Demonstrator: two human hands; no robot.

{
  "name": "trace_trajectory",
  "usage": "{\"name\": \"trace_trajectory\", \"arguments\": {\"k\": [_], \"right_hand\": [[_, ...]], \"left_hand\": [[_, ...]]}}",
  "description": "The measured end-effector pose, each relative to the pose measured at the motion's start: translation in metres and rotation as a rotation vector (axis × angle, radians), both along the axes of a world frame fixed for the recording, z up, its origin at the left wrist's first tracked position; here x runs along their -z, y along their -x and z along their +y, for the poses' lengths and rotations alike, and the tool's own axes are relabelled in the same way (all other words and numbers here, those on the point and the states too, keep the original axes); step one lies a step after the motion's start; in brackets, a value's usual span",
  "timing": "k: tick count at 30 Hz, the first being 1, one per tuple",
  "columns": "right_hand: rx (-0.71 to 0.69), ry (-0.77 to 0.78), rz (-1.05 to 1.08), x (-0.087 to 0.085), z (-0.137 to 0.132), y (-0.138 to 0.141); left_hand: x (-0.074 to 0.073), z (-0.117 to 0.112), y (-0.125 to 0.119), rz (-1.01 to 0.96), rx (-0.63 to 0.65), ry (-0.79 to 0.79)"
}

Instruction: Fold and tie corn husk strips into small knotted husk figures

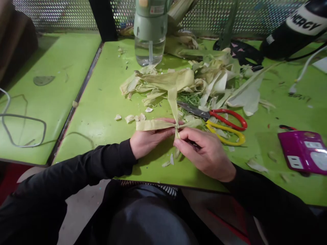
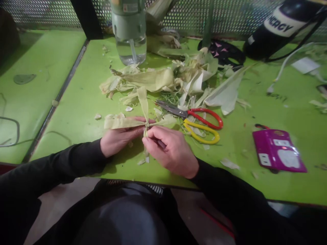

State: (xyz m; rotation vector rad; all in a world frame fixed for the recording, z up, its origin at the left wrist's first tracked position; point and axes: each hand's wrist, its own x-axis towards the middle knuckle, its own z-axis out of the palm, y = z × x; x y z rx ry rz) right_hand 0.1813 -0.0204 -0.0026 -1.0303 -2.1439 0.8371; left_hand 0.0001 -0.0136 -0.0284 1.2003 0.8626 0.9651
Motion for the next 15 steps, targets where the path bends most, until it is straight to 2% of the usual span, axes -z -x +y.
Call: {"name": "trace_trajectory", "arguments": {"k": [5, 11, 15], "right_hand": [[-0.067, -0.061, 0.000, 0.001, -0.003, -0.003], [-0.148, -0.144, -0.035, -0.003, -0.007, -0.003], [-0.184, -0.170, -0.048, -0.001, -0.008, -0.003]], "left_hand": [[0.000, -0.003, -0.003, 0.058, -0.002, -0.093], [0.010, -0.009, 0.000, 0.094, -0.031, -0.189], [0.006, -0.011, 0.001, 0.098, 0.003, -0.196]]}}
